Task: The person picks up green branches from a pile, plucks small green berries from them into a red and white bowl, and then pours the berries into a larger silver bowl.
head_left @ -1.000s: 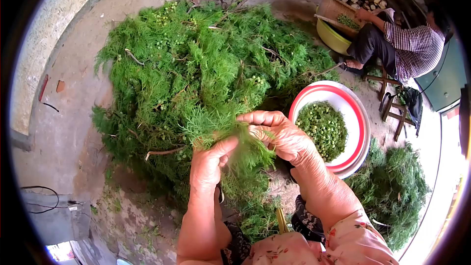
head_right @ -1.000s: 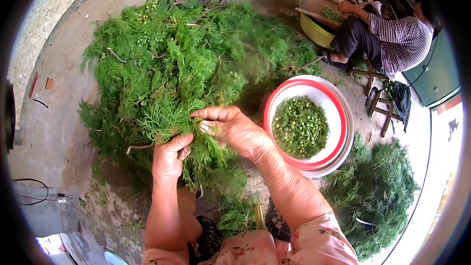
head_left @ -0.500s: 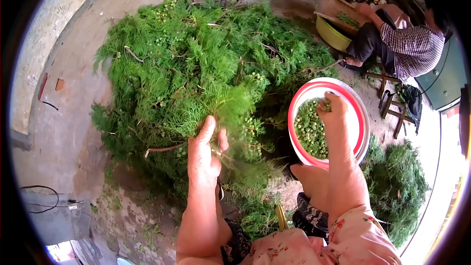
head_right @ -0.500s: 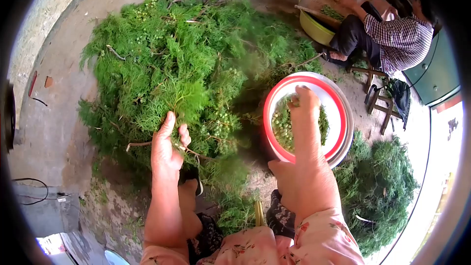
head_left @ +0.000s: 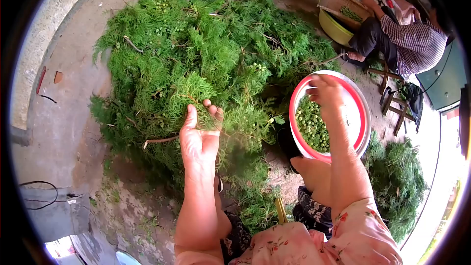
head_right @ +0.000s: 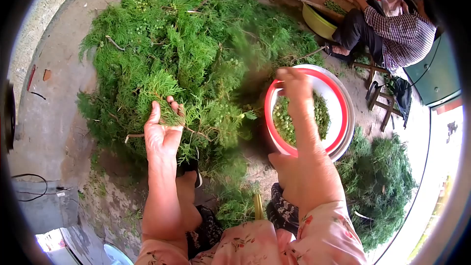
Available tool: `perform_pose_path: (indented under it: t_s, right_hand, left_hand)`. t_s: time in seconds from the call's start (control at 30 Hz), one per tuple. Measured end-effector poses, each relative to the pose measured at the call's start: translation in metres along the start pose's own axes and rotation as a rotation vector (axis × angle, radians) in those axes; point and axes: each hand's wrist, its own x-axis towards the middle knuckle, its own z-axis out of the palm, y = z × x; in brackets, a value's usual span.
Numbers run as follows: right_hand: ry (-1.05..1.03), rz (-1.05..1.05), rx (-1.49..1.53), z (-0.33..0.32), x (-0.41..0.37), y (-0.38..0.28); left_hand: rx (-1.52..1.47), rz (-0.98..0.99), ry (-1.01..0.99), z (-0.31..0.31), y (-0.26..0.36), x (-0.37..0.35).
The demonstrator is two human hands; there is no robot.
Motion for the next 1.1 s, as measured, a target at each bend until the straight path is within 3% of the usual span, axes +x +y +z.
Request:
perform_pose_path:
  t_s: [0.1, 0.17, 0.2, 0.23, 0.3, 0.4, 0.53, 0.57, 0.63, 0.77, 0.87, 1.1]
  right_hand:
    - [-0.620, 0.061, -0.373, 0.033, -0.041, -0.023]
    - [-0.756, 0.056, -0.576, 0.047, -0.055, -0.020]
    - [-0.805, -0.074, -0.683, 0.049, -0.054, -0.006]
    - [-0.860, -0.353, -0.753, 0.050, -0.053, 0.011]
    - [-0.819, -0.168, -0.900, 0.060, -0.058, 0.017]
    - [-0.605, 0.121, -0.405, 0.070, -0.065, 0.033]
    - [-0.481, 0.092, 0.118, 0.084, -0.079, 0.023]
    - [-0.493, 0.111, 0.114, 0.087, -0.082, 0.019]
    - [-0.538, 0.027, -0.276, 0.087, -0.089, 0.007]
    - [-0.475, -0.197, -0.495, 0.093, -0.102, 0.009]
    - [-0.496, -0.571, -0.554, 0.091, -0.106, 0.017]
    - [-0.790, -0.385, -0.719, 0.085, -0.110, 0.008]
  left_hand:
    - [-0.151, 0.005, 0.019, -0.007, 0.005, 0.004]
    - [-0.225, -0.003, 0.001, -0.012, 0.010, 0.008]
    - [-0.254, 0.000, 0.007, -0.014, 0.012, 0.008]
    - [-0.283, 0.002, 0.011, -0.016, 0.014, 0.010]
    - [-0.254, 0.004, -0.032, -0.020, 0.017, 0.011]
    - [-0.215, 0.025, -0.041, -0.023, 0.020, 0.010]
    - [-0.045, 0.090, 0.122, -0.006, 0.010, -0.001]
    - [0.029, 0.118, 0.108, -0.005, 0.006, -0.003]
    - [0.223, 0.173, 0.065, -0.004, -0.002, -0.006]
    - [0.582, 0.242, 0.048, 0.000, -0.015, -0.009]
    - [0.649, 0.288, -0.095, 0.003, -0.025, -0.014]
    - [0.721, 0.331, -0.020, 0.003, -0.032, -0.022]
